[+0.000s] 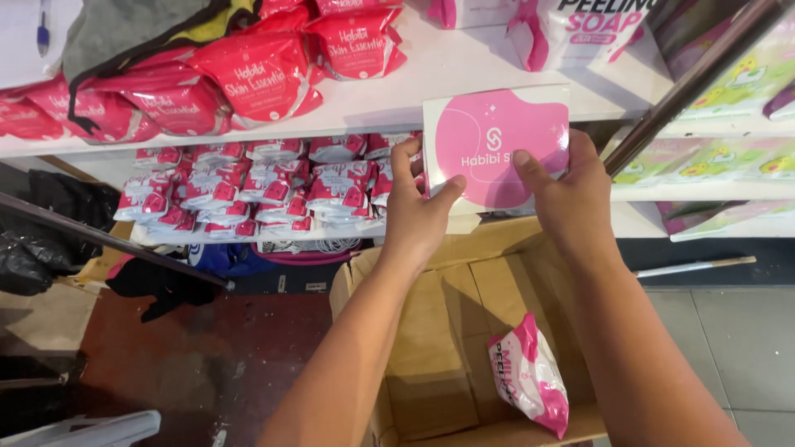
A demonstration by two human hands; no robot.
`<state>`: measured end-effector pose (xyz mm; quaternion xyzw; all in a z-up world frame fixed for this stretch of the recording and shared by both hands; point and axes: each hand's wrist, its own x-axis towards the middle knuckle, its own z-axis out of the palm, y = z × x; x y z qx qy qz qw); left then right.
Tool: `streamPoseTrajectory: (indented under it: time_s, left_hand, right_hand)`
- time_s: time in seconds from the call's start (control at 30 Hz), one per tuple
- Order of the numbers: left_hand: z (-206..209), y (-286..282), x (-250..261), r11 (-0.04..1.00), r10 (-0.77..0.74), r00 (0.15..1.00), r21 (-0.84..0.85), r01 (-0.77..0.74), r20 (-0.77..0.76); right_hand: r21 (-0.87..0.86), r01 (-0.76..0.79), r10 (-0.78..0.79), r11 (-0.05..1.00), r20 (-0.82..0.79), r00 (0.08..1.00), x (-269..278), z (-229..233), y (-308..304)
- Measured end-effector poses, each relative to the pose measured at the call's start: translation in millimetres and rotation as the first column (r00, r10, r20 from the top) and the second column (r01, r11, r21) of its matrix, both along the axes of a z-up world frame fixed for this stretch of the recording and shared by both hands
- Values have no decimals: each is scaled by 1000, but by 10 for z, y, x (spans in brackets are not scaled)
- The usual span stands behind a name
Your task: The person removes packages of Milky Peeling Soap from a shelf and places them into a cardboard box. They then use a gray cloth to wipe the shelf surface before continuing to pack more soap packages into the box.
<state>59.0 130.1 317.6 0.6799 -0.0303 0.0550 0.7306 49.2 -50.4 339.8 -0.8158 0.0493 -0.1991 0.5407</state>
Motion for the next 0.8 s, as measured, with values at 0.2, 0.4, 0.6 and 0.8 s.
streamPoseTrajectory:
  time_s: [0.2, 0.4, 0.6, 0.8]
  left_hand:
    - [-332, -114, -205, 1000, -26, 999, -1, 26, -30]
    - [-771, -271, -297, 997, -56, 989, 38, 62, -138]
    - [-1480, -443, -352, 996, -79, 974, 13, 83, -211]
    - [-1976, -612, -359, 991, -120, 936, -99, 92, -330]
  right_hand:
    - [-11, 29, -30, 1000, -121, 992, -276, -167, -131]
    - [21, 82, -72, 996, -301, 951, -431, -498, -255]
    - [-18, 81, -81, 997, -405, 911, -466, -1094, -464]
    - [-34, 64, -72, 997, -416, 907, -467, -1681, -649]
